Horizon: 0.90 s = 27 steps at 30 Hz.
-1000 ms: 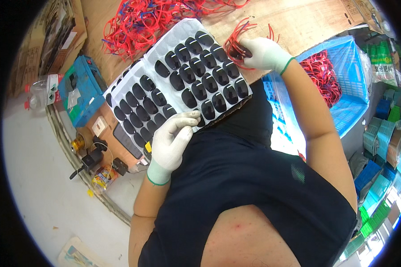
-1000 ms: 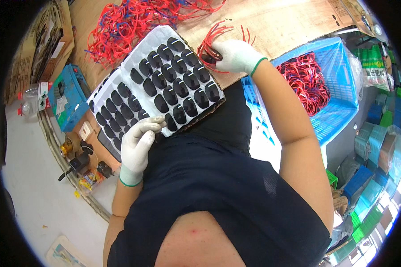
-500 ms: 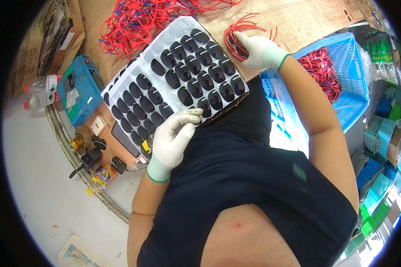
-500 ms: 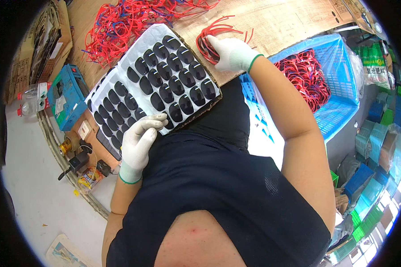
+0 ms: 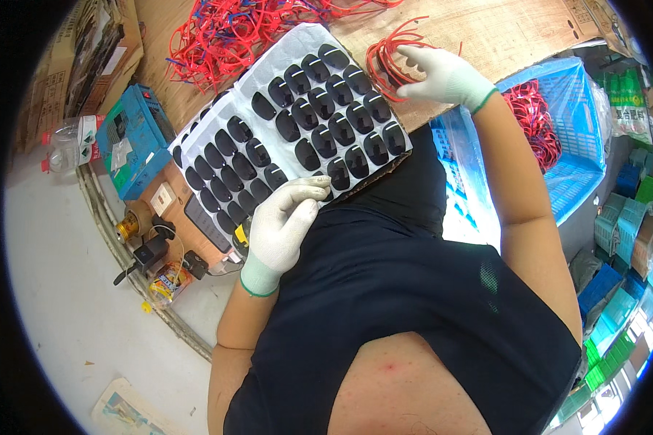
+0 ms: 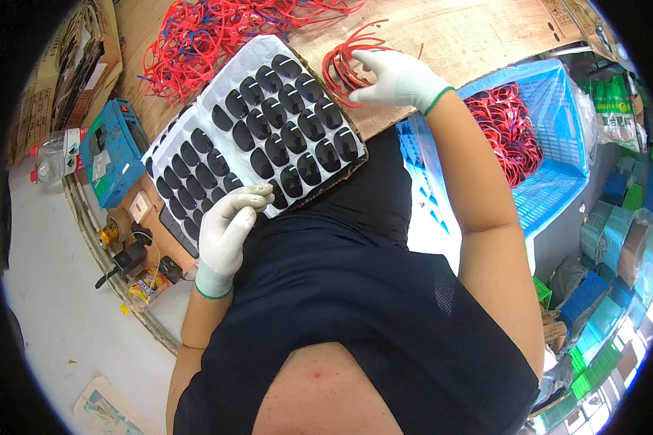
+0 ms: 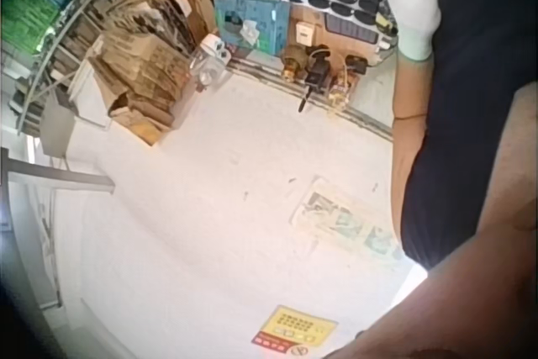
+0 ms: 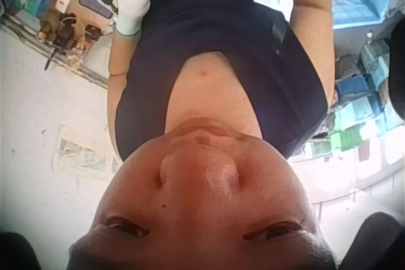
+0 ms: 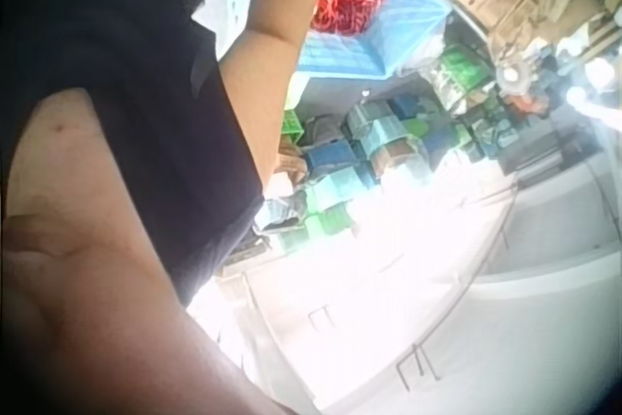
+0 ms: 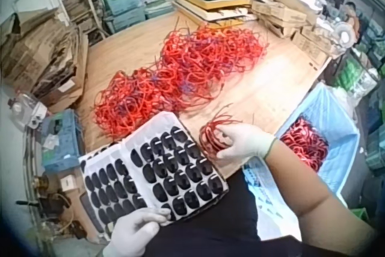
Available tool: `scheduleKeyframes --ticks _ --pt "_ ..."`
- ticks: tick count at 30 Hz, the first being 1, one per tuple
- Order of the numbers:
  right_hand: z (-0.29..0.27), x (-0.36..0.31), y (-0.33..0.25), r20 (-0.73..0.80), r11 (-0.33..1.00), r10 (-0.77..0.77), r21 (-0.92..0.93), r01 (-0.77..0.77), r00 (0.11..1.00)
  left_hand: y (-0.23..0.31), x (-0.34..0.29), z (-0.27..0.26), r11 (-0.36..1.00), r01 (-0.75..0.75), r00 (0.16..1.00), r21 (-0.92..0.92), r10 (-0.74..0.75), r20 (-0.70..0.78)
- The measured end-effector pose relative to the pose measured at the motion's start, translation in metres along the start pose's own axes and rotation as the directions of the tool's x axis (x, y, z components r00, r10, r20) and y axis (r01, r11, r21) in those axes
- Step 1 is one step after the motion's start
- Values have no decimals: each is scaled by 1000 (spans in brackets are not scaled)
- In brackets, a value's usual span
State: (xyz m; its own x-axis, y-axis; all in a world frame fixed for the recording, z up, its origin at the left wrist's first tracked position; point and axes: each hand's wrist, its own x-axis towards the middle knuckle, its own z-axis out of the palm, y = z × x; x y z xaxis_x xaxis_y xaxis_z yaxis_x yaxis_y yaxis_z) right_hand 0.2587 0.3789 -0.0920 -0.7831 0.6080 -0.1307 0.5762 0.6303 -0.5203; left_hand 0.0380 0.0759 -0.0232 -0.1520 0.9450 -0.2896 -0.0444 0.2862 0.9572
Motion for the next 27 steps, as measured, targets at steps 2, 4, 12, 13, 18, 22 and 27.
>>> scheduleKeyframes --ticks 2,4,12,13,18,22,27 --pt "-4 -2 9 -81 997 -5 80 12 997 -1 -2 -2 1000 -10 1000 26 10 -1" --pt "-7 -6 15 -265 995 -99 -4 101 959 -3 -2 -4 999 -19 1000 38 19 -2" --pt "27 16 53 -223 927 -255 -334 172 941 -4 7 5 1000 3 1000 17 -3 14" --pt "34 19 56 -173 952 -203 -267 153 964 -3 9 6 1000 -4 1000 30 3 23" --pt "42 20 60 -230 977 -175 -158 141 957 1 10 6 999 13 1000 32 -13 11" --pt "33 13 51 -327 991 -132 -27 130 936 -5 10 -3 1000 19 999 9 -18 -32" --pt "29 -15 45 -473 974 24 209 86 881 -1 15 -24 999 34 996 -21 -36 -87"
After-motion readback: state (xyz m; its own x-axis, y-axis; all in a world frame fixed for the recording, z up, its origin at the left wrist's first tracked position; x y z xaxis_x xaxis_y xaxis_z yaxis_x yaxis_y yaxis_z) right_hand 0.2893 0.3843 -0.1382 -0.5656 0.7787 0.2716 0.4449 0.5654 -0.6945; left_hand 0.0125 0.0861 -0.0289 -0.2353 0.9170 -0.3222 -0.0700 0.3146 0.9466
